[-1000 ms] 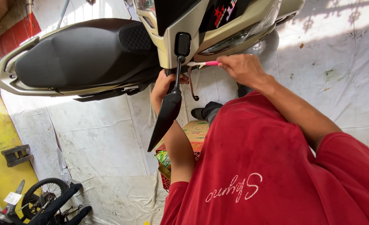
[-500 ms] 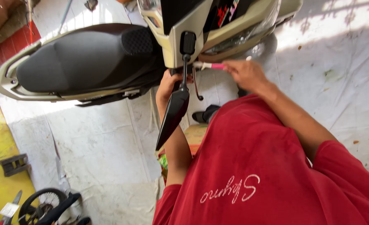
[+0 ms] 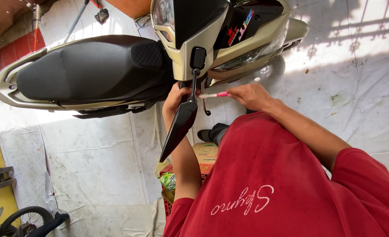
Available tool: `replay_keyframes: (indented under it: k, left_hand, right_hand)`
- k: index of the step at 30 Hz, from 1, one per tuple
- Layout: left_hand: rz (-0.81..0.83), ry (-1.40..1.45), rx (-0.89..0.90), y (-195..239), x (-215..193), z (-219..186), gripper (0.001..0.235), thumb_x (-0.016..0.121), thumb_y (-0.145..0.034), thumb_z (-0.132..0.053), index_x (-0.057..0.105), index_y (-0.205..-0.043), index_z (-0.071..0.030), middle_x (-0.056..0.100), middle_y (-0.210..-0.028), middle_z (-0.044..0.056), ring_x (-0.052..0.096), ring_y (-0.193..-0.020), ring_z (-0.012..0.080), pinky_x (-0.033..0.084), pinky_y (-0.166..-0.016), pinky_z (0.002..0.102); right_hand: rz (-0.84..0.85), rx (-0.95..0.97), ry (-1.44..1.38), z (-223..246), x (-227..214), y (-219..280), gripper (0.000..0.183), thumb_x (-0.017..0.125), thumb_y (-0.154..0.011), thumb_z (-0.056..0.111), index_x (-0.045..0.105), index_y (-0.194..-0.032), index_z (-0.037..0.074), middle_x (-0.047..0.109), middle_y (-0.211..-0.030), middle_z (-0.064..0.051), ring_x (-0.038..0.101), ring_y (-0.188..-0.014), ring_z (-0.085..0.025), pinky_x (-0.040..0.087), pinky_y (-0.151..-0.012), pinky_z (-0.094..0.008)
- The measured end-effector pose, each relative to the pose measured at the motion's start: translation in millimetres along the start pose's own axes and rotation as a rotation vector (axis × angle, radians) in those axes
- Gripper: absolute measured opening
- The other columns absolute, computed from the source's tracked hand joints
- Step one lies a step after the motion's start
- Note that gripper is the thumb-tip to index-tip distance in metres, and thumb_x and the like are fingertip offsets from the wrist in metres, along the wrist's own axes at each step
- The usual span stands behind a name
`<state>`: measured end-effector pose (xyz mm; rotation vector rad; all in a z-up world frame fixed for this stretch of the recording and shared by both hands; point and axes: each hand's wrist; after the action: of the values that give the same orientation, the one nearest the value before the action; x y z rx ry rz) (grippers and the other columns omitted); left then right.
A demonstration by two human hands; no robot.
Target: The person uses a pink-handled screwdriver to work on the front panel of a beige scooter. They repeatedly insert the tool into a slot near the handlebar and turn it, appearing to loosen or tighten a component while holding the scooter's side mirror with their other hand.
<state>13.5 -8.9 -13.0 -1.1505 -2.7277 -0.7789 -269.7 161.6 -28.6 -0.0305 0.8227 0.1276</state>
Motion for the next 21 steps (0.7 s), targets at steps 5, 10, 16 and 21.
replay_keyframes:
  k: [5,10,16,21]
  left_hand:
    - [-0.007,-0.005,0.027,8.4,14.7,-9.6,0.03,0.063,-0.082,-0.007,0.068,-0.107,0.009,0.074,-0.095,0.017,0.073,-0.088,0.0271,0.059,-0.085,0.039]
    - [-0.033,-0.088,0.02,0.2,-0.6,7.1,0.027,0.063,-0.081,-0.01,0.07,-0.101,0.008,0.075,-0.092,0.016,0.073,-0.086,0.0262,0.059,-0.083,0.039]
    - [-0.006,-0.068,0.0,2.4,9.2,-6.9,0.03,0.063,-0.08,-0.012,0.069,-0.103,0.007,0.075,-0.093,0.017,0.075,-0.087,0.0278,0.06,-0.083,0.04]
    - [-0.029,-0.027,-0.014,4.4,10.0,-6.7,0.027,0.064,-0.083,-0.011,0.068,-0.103,0.006,0.075,-0.093,0.018,0.075,-0.086,0.0285,0.06,-0.084,0.041]
  right_hand:
    - [-0.084,-0.014,0.017,-15.8,0.6,-7.3,0.026,0.061,-0.103,0.034,0.075,-0.121,0.021,0.077,-0.086,-0.004,0.069,-0.06,-0.02,0.054,-0.05,-0.037]
    - [0.161,0.199,-0.016,8.9,-7.8,-6.0,0.027,0.053,-0.11,0.037,0.073,-0.127,0.029,0.076,-0.081,-0.005,0.07,-0.062,-0.025,0.056,-0.055,-0.038]
    - [0.095,0.147,0.034,-2.6,2.4,-1.0,0.027,0.054,-0.108,0.039,0.073,-0.121,0.026,0.076,-0.083,-0.003,0.071,-0.065,-0.021,0.056,-0.056,-0.037]
    - [-0.13,0.006,-0.022,2.4,0.6,-0.1,0.026,0.055,-0.109,0.039,0.072,-0.122,0.024,0.077,-0.09,-0.002,0.069,-0.065,-0.021,0.054,-0.055,-0.035]
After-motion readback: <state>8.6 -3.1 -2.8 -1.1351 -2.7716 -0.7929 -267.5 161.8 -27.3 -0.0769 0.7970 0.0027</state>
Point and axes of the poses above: each hand's wrist, its own y-axis away from the middle knuckle, its own x-axis out of the palm, z = x × y
